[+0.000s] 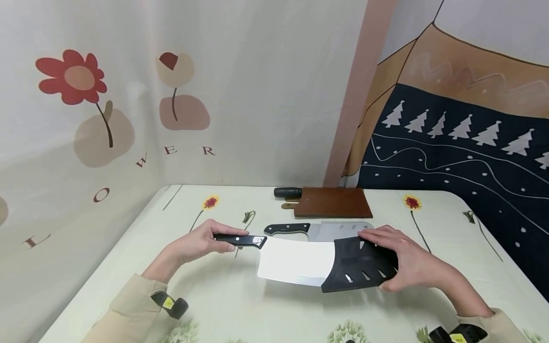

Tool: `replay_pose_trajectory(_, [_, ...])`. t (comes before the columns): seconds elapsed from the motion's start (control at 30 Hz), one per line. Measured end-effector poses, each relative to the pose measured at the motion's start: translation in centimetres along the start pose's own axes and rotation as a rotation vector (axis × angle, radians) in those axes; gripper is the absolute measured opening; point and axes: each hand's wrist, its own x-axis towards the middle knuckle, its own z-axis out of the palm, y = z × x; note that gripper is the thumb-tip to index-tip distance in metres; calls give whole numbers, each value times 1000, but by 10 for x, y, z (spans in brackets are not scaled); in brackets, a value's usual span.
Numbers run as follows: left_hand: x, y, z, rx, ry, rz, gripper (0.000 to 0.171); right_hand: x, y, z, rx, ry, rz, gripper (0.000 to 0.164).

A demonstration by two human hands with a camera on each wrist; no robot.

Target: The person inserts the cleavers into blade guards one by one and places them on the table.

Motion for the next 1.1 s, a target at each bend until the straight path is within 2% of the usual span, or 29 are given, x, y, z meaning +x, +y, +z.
replay_pose_trajectory(0.13, [-1,-2,2,-8,7,19,41,1,1,1,-6,0,-5,106])
replay_pose_trajectory(0.27, [-2,-5,6,-18,14,35,41,2,0,1,15,-18,27,105])
replay_pose_trajectory(0.47, [2,-7,18,-20,42,19,43,13,-4,6,29,-27,75,100])
replay_pose_trajectory(0.77, [8,-10,27,-39,98,4,43,16,-2,4,-10,-1,88,101])
replay_pose_trajectory(1.1, [14,-11,38,-46,146,-10,44,20,3,4,-8,-24,100,101])
